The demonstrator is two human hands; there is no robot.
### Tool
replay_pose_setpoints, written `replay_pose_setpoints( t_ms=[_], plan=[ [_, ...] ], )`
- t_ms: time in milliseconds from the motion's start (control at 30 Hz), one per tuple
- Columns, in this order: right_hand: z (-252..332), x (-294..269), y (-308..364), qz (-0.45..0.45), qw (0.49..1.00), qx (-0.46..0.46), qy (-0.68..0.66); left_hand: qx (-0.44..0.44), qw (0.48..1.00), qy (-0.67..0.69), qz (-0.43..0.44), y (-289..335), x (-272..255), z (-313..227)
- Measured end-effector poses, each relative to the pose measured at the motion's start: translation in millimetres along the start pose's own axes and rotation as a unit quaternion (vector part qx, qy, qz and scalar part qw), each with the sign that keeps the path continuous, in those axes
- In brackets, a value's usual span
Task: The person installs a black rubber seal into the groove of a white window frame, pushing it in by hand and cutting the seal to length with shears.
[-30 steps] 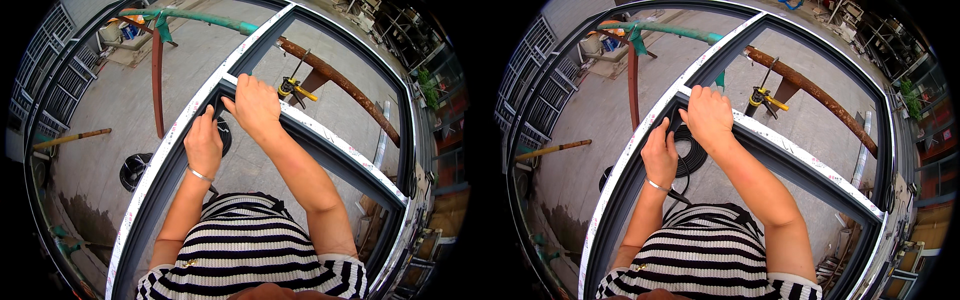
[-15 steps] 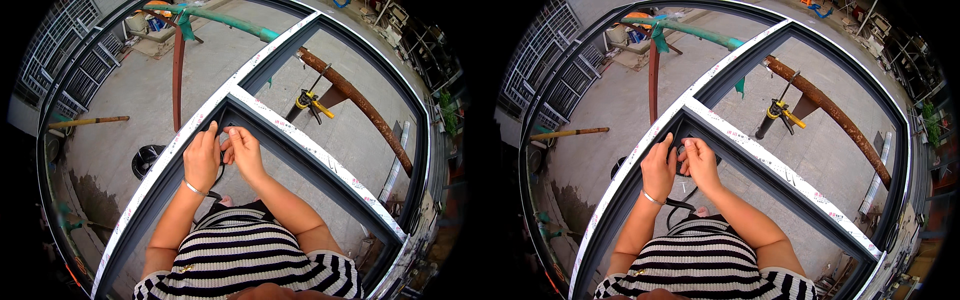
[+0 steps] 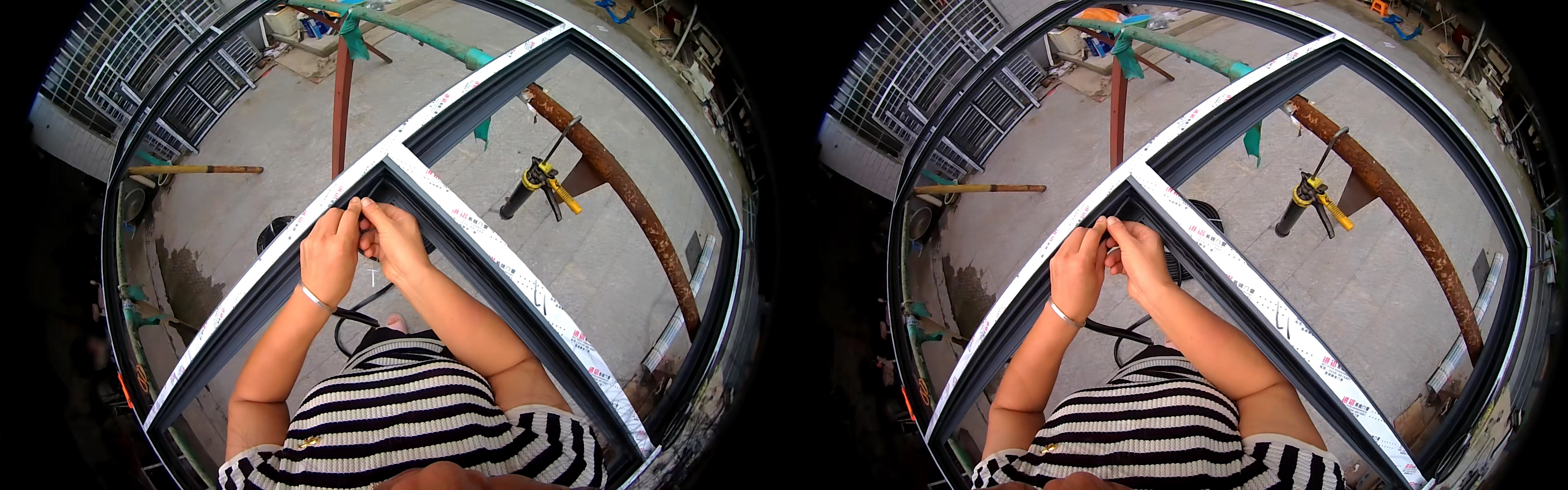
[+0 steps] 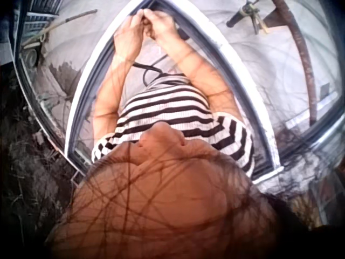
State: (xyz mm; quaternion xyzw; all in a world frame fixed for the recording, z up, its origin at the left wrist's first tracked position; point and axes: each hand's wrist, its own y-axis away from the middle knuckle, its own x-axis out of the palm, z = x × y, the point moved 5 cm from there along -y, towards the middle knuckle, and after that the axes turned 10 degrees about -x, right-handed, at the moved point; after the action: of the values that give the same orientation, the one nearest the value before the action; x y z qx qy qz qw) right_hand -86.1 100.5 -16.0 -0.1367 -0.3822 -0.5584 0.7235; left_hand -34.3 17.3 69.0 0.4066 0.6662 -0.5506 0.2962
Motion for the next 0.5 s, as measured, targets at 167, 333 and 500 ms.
replay_pose_setpoints(
  t_ms=[167, 333, 500],
  plan=[
    [1, 1, -1, -0.002, 0.999, -0.041, 0.014, 0.045, 0.998, -0.015, -0.029, 2, -1, 0],
    [4, 3, -3, -0.002, 0.992, -0.117, 0.042, 0.044, 0.997, -0.033, -0.048, 2, 1, -1],
    [24, 8, -3, 0.051, 0.977, -0.104, 0.180, 0.010, 0.997, -0.055, -0.060, 1, 0, -4]
  ],
)
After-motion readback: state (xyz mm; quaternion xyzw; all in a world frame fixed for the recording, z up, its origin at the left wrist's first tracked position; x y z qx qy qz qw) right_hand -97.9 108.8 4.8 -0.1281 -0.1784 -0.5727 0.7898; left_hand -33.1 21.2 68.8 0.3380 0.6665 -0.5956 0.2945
